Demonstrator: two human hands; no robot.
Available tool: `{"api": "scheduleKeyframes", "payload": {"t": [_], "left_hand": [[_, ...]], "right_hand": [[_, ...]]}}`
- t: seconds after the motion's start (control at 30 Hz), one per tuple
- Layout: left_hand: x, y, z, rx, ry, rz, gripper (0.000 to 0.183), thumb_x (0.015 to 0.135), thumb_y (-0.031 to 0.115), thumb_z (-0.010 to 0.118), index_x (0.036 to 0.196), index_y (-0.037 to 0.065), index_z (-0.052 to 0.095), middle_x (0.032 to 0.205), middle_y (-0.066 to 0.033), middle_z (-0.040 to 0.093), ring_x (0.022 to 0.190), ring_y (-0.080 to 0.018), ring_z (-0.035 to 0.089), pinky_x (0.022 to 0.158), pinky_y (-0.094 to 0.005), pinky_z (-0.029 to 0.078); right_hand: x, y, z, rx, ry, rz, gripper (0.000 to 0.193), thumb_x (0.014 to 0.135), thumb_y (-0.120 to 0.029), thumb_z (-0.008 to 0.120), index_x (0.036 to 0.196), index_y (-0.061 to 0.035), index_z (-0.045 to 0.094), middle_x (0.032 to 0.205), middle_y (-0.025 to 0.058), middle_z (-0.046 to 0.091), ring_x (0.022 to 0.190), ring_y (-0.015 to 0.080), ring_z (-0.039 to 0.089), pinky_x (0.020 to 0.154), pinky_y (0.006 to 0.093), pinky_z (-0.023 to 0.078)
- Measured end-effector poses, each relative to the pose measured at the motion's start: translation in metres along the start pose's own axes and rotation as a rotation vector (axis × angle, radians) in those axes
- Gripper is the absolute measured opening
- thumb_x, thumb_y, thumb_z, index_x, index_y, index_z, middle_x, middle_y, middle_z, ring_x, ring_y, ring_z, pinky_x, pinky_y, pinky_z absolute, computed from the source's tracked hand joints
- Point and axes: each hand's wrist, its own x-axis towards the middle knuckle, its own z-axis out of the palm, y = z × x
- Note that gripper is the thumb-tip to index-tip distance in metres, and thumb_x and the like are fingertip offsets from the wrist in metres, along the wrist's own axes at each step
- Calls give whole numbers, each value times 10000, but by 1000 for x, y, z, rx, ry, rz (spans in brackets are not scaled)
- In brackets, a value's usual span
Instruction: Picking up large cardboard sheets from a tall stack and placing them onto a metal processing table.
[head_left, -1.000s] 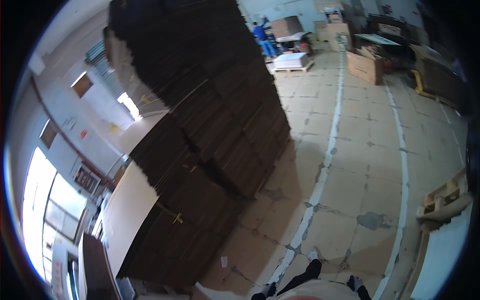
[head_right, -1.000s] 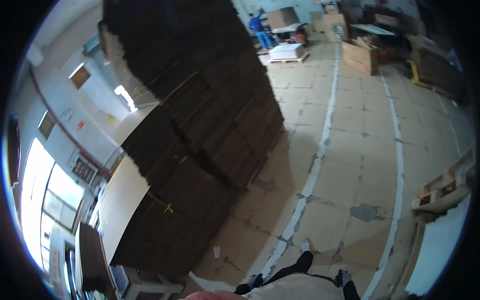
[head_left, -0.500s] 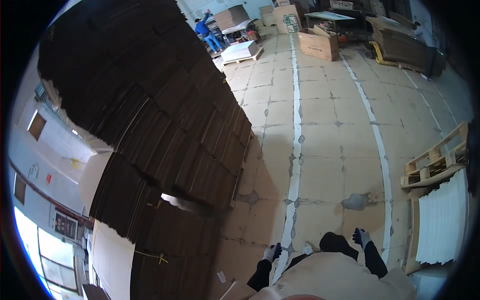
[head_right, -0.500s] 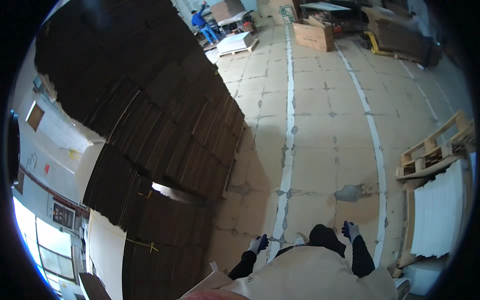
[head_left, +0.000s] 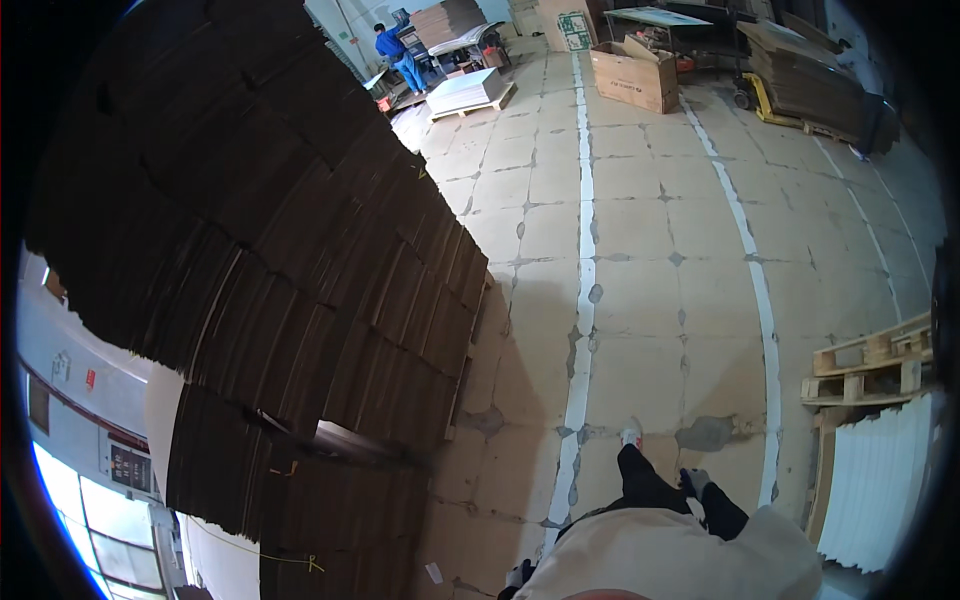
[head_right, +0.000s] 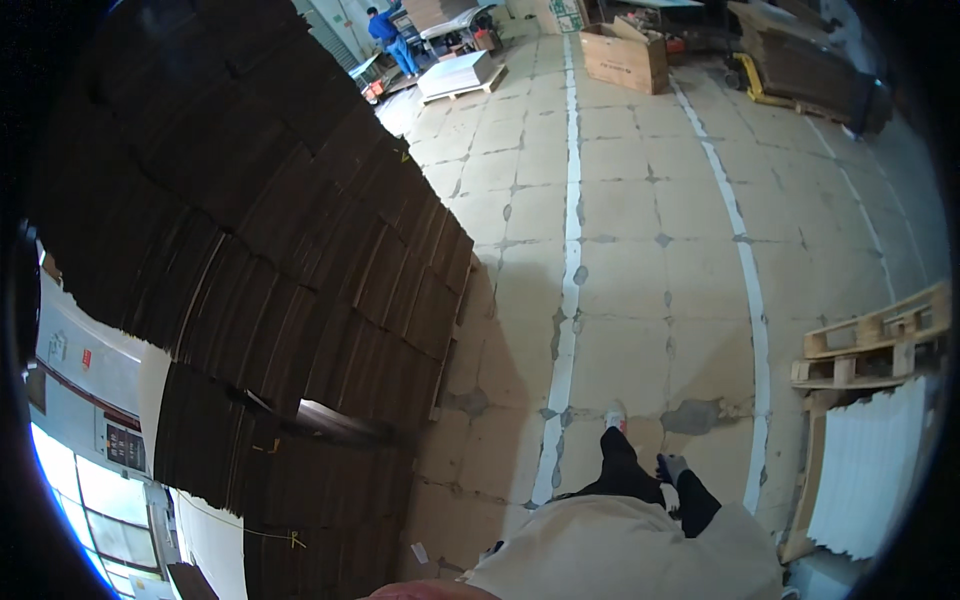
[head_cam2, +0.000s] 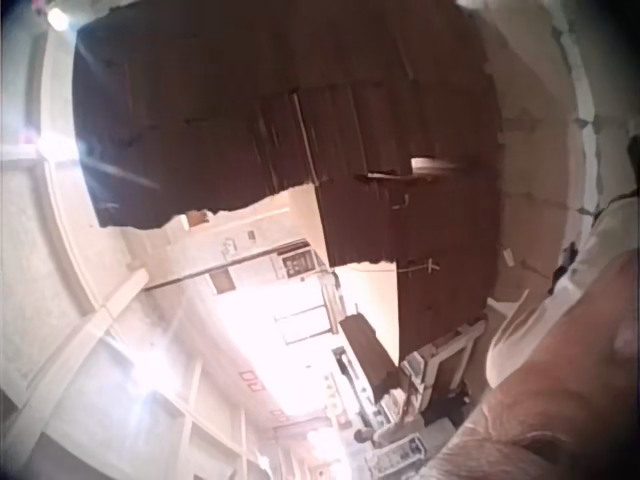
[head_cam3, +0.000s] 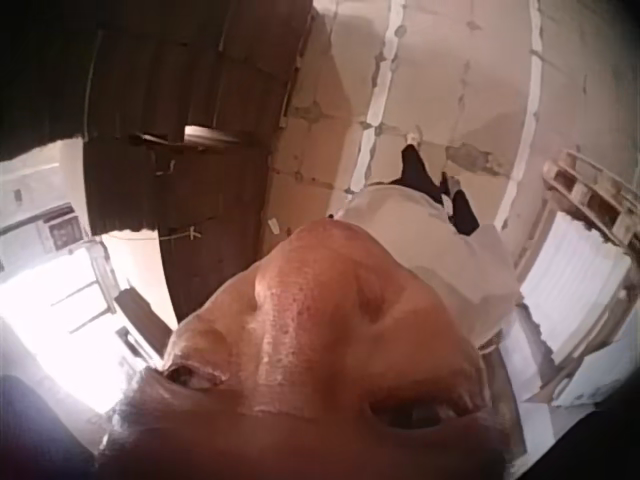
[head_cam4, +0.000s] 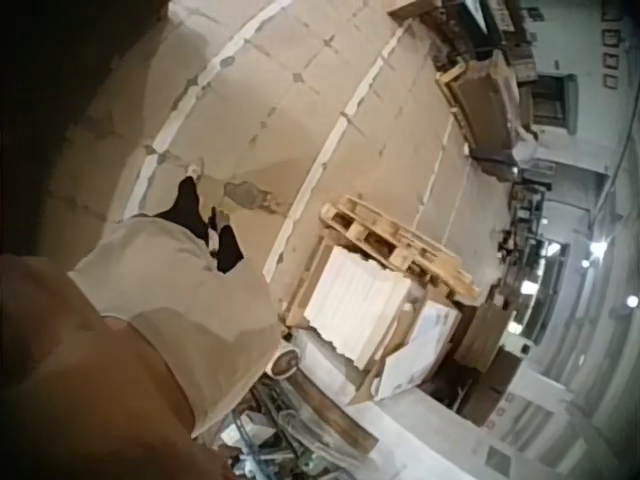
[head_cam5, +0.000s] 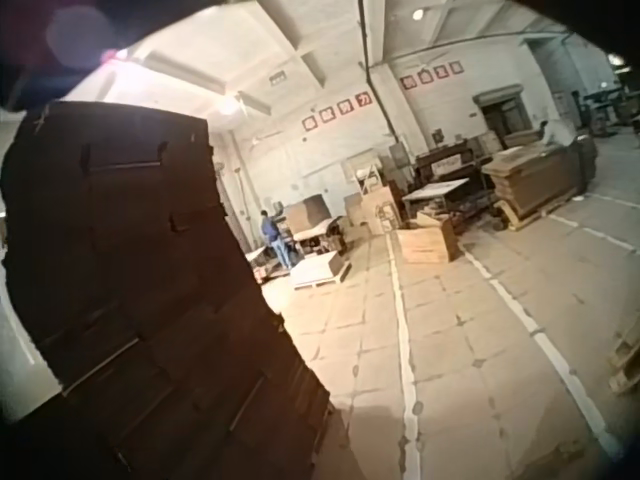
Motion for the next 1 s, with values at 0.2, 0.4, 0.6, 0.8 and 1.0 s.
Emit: {"api": "scheduleKeyframes", "payload": {"t": [0.2, 0.4, 0.6, 0.8, 1.0], "left_hand": [[23, 91, 47, -168, -190, 105, 395, 862, 453, 494, 960, 80, 583, 732, -68, 610, 604, -236, 596, 497, -363, 469], [-27, 242, 210, 263, 77, 509, 297, 864, 308, 550, 881, 15, 599, 727, -87, 623, 590, -179, 606, 455, -272, 451], [31, 244, 178, 227, -331, 221, 246, 890, 339, 349, 802, 157, 489, 621, -66, 488, 508, -228, 478, 446, -324, 403], [72, 250, 213, 424, -214, 45, 240, 880, 318, 391, 772, 128, 491, 605, -63, 490, 495, -225, 482, 446, -327, 407], [137, 309, 218, 301, -360, 58, 243, 871, 297, 434, 742, 99, 493, 590, -60, 492, 481, -222, 485, 446, -331, 411]], "right_hand": [[68, -176, 66, 18, -169, -138, 270, 831, -349, 588, 896, -90, 547, 718, 58, 585, 551, 154, 567, 471, 274, 442], [114, -270, 72, -12, -192, -257, 293, 839, -353, 577, 896, -66, 584, 710, 26, 587, 569, 116, 554, 484, 251, 440], [79, -285, 51, -321, -3, -190, 365, 814, -424, 560, 791, -60, 590, 635, 18, 568, 508, 107, 513, 458, 253, 415], [57, -184, -12, -141, 195, -56, 359, 824, -436, 553, 815, -79, 590, 682, 34, 597, 528, 121, 548, 463, 251, 424], [4, -100, -29, 144, 331, 95, 315, 819, -388, 589, 834, -73, 576, 666, 61, 588, 500, 149, 553, 433, 275, 431]]}}
